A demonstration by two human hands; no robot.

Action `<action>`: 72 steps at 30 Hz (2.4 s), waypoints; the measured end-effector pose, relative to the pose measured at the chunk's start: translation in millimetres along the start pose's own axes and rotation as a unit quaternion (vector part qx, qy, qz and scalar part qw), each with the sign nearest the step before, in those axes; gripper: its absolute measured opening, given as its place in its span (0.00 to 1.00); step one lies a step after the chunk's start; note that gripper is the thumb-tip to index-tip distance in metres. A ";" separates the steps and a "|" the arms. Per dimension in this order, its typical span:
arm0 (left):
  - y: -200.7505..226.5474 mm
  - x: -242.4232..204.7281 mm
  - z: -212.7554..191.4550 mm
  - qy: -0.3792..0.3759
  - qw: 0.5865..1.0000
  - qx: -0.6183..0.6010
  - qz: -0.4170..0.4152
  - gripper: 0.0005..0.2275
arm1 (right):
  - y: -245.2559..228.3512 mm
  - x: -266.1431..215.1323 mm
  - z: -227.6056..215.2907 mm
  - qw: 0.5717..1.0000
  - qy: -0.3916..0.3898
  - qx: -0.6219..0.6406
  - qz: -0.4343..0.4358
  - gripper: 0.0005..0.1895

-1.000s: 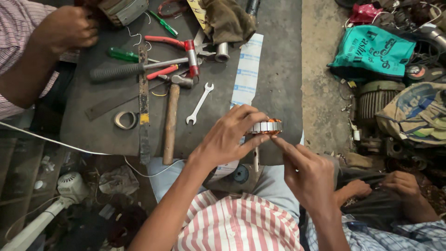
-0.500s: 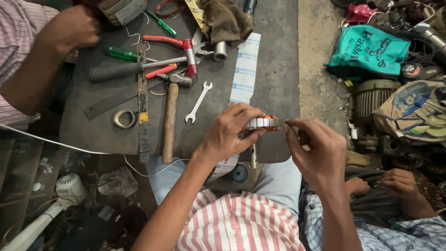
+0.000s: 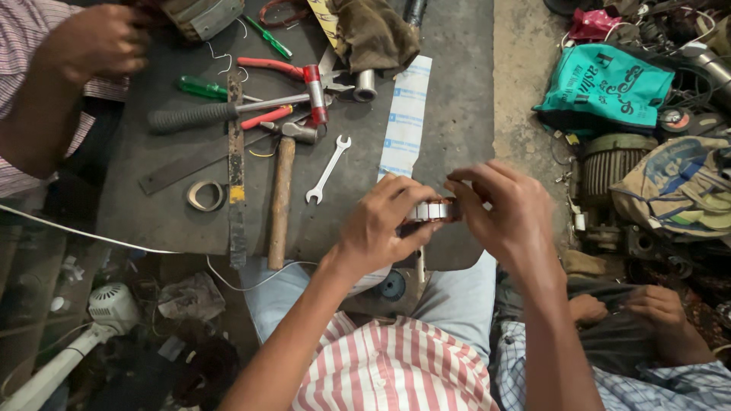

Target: The person winds copper wire by hand around a small cylindrical motor armature held in their left hand. They repeatedly wrap the wire around the slots of the armature, adjusting the wire with their right hand throughout the process.

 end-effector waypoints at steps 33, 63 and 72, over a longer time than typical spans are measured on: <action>-38.4 8.7 14.9 -0.066 0.973 -0.162 -0.152 0.19 | -35.0 0.9 -35.9 0.984 0.076 -0.077 -0.144 0.08; -14.0 -1.3 4.1 -0.008 0.989 -0.096 -0.110 0.17 | -27.5 -71.0 4.4 0.985 -0.021 0.139 0.102 0.09; -0.5 -1.7 1.1 0.004 0.993 -0.104 -0.049 0.18 | -7.7 -69.4 11.8 0.970 0.020 0.191 0.149 0.09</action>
Point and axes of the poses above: each hand's wrist, its own x-axis towards the middle knuckle, its own z-axis out of the palm, y = z × x, the point moved 10 cm from there along x, towards the middle knuckle, and after that the axes turned 15 degrees about -z, right-handed, at the moved point
